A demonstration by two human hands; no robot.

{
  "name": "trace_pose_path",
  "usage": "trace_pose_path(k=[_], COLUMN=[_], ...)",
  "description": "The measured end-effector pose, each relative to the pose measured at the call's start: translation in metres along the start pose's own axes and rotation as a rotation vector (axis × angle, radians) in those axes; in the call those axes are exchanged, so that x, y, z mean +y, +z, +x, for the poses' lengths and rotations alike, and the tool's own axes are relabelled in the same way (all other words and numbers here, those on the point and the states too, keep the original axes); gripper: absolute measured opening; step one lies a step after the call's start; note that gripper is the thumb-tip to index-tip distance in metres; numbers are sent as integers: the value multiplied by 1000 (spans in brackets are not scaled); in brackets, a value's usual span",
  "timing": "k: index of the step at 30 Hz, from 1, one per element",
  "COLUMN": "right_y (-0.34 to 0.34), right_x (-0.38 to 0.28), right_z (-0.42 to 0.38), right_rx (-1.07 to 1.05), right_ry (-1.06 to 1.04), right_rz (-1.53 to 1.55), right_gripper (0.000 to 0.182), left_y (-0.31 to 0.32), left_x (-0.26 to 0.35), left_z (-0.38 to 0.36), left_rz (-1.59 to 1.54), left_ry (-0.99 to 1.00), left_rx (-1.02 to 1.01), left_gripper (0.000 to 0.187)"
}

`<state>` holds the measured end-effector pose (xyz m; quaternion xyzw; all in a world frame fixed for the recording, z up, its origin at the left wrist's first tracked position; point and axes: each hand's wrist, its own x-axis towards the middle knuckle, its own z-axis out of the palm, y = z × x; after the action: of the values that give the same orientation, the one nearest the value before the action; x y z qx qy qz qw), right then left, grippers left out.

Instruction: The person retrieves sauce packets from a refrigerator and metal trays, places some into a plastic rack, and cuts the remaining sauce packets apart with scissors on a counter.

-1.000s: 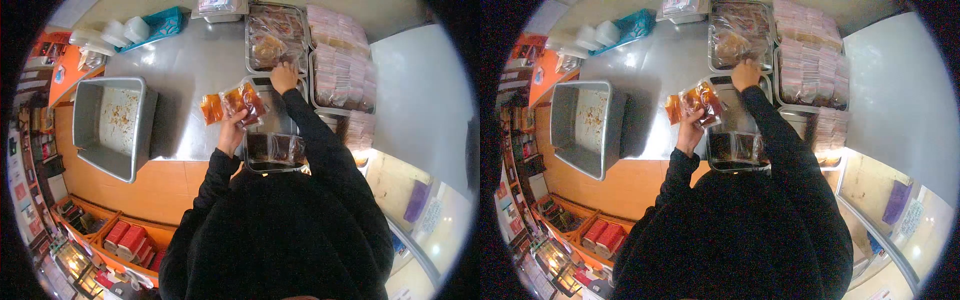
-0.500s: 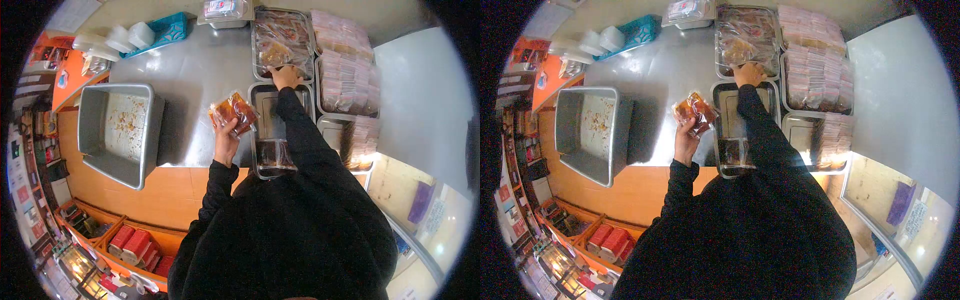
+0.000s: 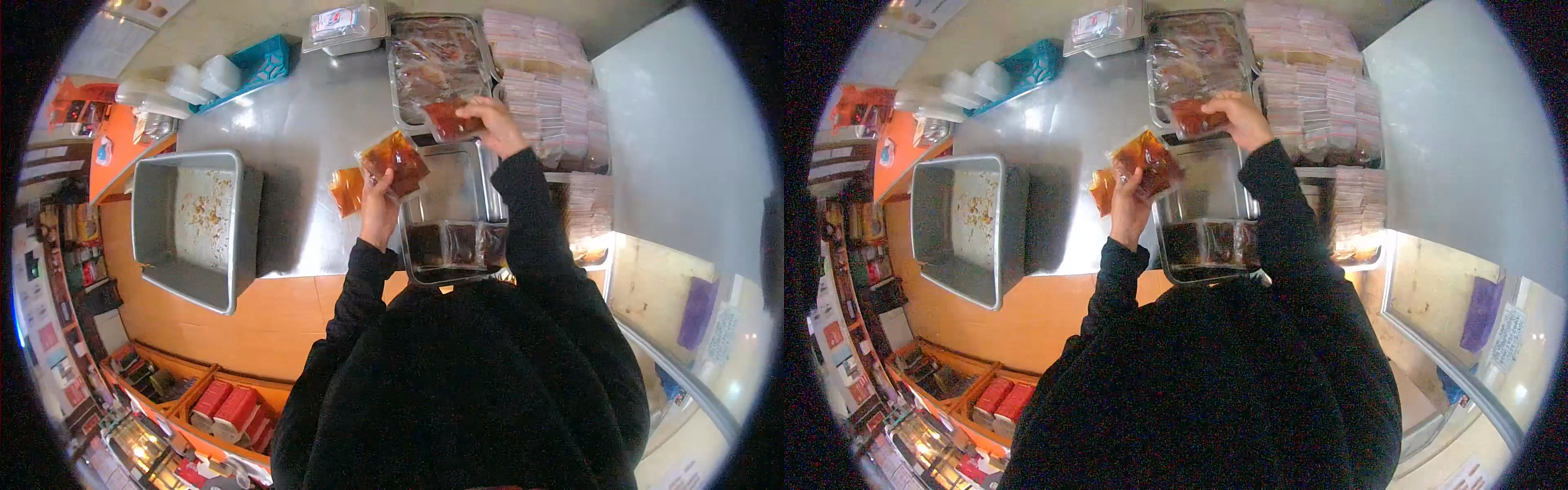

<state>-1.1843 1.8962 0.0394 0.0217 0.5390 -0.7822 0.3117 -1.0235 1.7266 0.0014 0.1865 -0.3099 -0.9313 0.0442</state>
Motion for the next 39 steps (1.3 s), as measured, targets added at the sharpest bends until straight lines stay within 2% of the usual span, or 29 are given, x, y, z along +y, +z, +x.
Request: trace_pose_path(k=[1,3,4,6,7,8,9,10,12,14,16,17,18,20,22,24,25,26,28,29,30,31,32,33,35,36,37,38,39], right_y=[2,0,-4,-14,-22,-30,-39,-51,-78,-108,-143,-138,-137,-162,-185,-195,-207,-209,-216,-227,-263,-298,-322,-365,-454,-503,-554,-614,-738], right_x=[-9,-18,-18,-16,-12,-7,-4,-6,-20,-38,-50,-63,-76,-73,-60,-54,-35,-28,-21,-28,-19,-29,-45,-67,-90,-95,-100,-106,-110], right_z=[-17,-57,-74,-108,-124,-139,-154,-170,-208,-245,-276,-299,-320,-336,-349,-372,-377,-390,-424,-439,-448,-471,-504,-545,-658,-729,-802,-871,-966], right_rx=[0,-202,-197,-254,-246,-163,-78,-68,-47,-73,-72,-12,73,-4,260,501,668,684,660,632,696,748,742,1312,1910,2247,2639,3011,3370], right_ry=[-11,-61,-71,-64,-69,15,101,98,-508,-566,-188,-186,1,-353,-269,-343,-506,-394,-576,-262,-500,-713,-900,-811,-972,-972,-880,-731,-707], right_rz=[1,-95,-95,-572,-572,-662,-750,-747,-1464,-1476,-977,-819,-784,-1064,-1022,-1034,-1300,-1410,-1318,-1292,-1144,-993,-403,-1236,-1360,-1414,-1374,-1141,-736], right_gripper=[8,11,11,21,21,25,28,28,27,28,27,23,22,22,26,31,35,35,37,42,39,31,21,18,35,44,53,62,72], left_y=[8,25,34,60,73,86,97,103,110,120,129,148,164,188,199,225,229,229,226,225,228,234,238,240,244,233,221,209,200], left_x=[-4,-18,-26,-39,-47,-57,-69,-83,-114,-144,-174,-181,-190,-212,-245,-266,-278,-293,-323,-337,-346,-349,-349,-344,-327,-320,-315,-304,-288], left_z=[-4,-9,-13,-24,-33,-42,-49,-54,-63,-76,-91,-108,-122,-143,-154,-174,-180,-185,-193,-193,-193,-200,-204,-206,-208,-201,-196,-193,-195], left_rz=[3,-14,-36,-95,-171,-246,-228,-226,34,-13,-42,49,60,7,-153,-291,-284,-245,-197,-78,42,22,28,-58,-189,-157,-87,-16,-24], left_ry=[-25,-44,-63,-138,-181,-227,-178,-185,-218,-268,-423,-432,-461,-522,-436,-421,-437,-453,-491,-567,-635,-643,-647,-696,-743,-766,-705,-637,-579], left_rx=[-48,-103,-151,-153,-186,-217,-203,-210,-96,-81,-6,-10,-38,-50,-274,-357,-374,-463,-559,-496,-432,-398,-401,-401,-462,-427,-392,-344,-309], left_gripper=[40,39,39,46,48,51,43,43,39,31,24,26,26,29,40,45,45,46,47,46,46,46,46,46,48,49,49,50,50])
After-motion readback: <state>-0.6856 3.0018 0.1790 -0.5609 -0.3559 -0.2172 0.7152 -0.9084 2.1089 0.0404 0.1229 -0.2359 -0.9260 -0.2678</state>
